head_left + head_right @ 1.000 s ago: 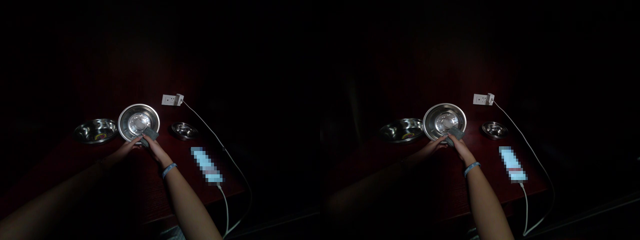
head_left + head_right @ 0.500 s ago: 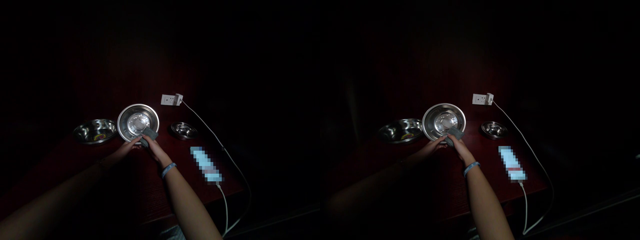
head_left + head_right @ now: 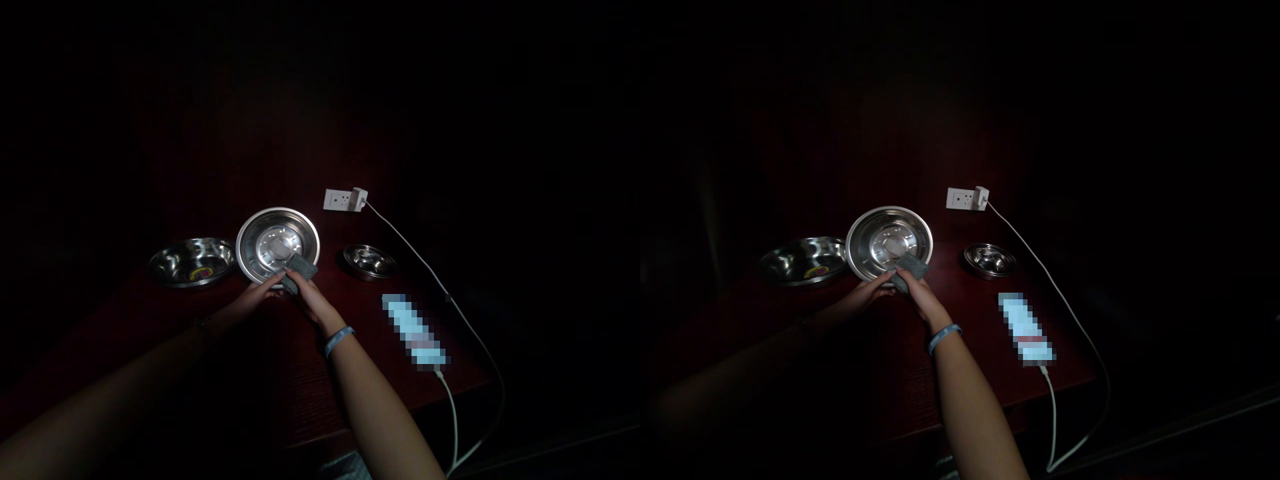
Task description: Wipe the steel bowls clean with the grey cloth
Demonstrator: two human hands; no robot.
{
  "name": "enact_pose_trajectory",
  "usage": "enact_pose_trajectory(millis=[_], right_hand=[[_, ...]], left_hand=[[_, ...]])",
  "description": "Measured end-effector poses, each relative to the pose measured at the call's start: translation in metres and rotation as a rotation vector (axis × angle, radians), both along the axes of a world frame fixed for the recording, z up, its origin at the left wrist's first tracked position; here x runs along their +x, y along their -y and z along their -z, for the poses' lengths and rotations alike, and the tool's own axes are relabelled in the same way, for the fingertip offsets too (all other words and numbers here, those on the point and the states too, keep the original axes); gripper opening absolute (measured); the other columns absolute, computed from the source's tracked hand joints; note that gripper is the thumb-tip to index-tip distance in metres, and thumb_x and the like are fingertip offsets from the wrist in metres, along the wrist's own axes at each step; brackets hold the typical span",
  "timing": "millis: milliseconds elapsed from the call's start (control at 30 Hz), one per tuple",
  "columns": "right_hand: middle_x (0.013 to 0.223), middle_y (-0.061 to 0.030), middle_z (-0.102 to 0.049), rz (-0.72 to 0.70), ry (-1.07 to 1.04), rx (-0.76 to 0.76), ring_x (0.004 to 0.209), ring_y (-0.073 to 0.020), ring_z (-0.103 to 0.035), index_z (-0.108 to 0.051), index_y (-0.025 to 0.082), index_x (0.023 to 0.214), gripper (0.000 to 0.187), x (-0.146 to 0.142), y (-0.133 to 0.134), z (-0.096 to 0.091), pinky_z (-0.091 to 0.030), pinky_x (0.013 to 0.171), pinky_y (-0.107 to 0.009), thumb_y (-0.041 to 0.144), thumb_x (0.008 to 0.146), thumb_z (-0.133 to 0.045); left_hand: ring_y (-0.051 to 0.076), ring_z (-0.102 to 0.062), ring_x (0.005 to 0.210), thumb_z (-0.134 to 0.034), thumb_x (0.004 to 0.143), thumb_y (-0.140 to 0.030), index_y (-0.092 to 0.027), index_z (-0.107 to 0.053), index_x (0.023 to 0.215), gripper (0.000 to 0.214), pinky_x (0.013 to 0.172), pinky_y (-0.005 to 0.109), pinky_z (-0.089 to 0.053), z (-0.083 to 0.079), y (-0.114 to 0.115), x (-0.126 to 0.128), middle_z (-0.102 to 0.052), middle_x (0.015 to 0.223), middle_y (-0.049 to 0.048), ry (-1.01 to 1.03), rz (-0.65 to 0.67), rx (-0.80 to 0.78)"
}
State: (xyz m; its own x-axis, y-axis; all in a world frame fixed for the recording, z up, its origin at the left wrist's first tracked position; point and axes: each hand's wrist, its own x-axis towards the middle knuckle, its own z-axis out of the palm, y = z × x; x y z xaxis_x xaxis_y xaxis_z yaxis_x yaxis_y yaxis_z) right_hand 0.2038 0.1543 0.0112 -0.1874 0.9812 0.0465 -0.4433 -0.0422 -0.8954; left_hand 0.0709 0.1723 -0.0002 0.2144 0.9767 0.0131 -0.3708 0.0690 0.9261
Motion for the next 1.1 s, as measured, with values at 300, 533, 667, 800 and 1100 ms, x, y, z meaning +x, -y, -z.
enact_pose_trajectory(millis=[300, 533, 667, 800, 1100], right_hand=[[0.096, -0.0012, -0.070, -0.001, 0.002, 0.014, 0.091, -0.0169, -0.064, -0.066, 0.022, 0.097, 0.033, 0.0002, -0.0002, 0.0013, -0.046, 0.089, -0.031, 0.041, 0.071, -0.071], [0.089, 0.0005, -0.072, 0.000, -0.014, 0.011, 0.084, -0.0170, -0.064, -0.066, 0.020, 0.095, 0.030, -0.0011, 0.0031, -0.0027, -0.048, 0.084, -0.030, 0.040, 0.072, -0.070], [0.088, 0.0001, -0.071, -0.021, -0.026, 0.003, 0.082, -0.0169, -0.065, -0.065, 0.020, 0.096, 0.032, -0.0007, 0.0030, -0.0031, -0.048, 0.083, -0.030, 0.040, 0.071, -0.071], [0.090, -0.0005, -0.071, -0.040, -0.011, -0.004, 0.079, -0.0148, -0.064, -0.066, 0.020, 0.097, 0.031, -0.0002, 0.0016, -0.0005, -0.048, 0.080, -0.028, 0.039, 0.072, -0.070], [0.095, -0.0008, -0.071, -0.055, 0.000, 0.021, 0.079, -0.0145, -0.064, -0.066, 0.023, 0.100, 0.035, -0.0014, 0.0038, -0.0027, -0.049, 0.078, -0.029, 0.046, 0.074, -0.070]], left_hand=[[0.013, -0.061, 0.069, -0.081, 0.061, -0.036, -0.013, -0.070, 0.090, 0.039, 0.066, 0.027, -0.048, 0.0014, -0.0016, 0.0000, -0.071, 0.083, 0.0053, -0.019, 0.007, 0.001], [0.014, -0.063, 0.074, -0.081, 0.063, -0.038, -0.015, -0.070, 0.096, 0.042, 0.070, 0.027, -0.049, 0.0060, -0.0027, -0.0019, -0.072, 0.089, 0.0053, -0.024, 0.017, 0.027], [0.016, -0.065, 0.079, -0.080, 0.064, -0.037, -0.016, -0.070, 0.097, 0.041, 0.073, 0.027, -0.049, 0.0079, -0.0033, -0.0023, -0.072, 0.093, 0.0063, -0.017, 0.025, 0.022], [0.016, -0.065, 0.085, -0.081, 0.062, -0.039, -0.016, -0.070, 0.097, 0.043, 0.077, 0.028, -0.049, 0.0078, -0.0027, -0.0036, -0.072, 0.096, 0.0063, -0.017, 0.029, 0.011], [0.018, -0.065, 0.091, -0.080, 0.065, -0.037, -0.016, -0.068, 0.101, 0.043, 0.080, 0.029, -0.049, 0.0024, 0.0016, -0.0018, -0.071, 0.101, 0.0076, 0.025, 0.048, 0.001]])
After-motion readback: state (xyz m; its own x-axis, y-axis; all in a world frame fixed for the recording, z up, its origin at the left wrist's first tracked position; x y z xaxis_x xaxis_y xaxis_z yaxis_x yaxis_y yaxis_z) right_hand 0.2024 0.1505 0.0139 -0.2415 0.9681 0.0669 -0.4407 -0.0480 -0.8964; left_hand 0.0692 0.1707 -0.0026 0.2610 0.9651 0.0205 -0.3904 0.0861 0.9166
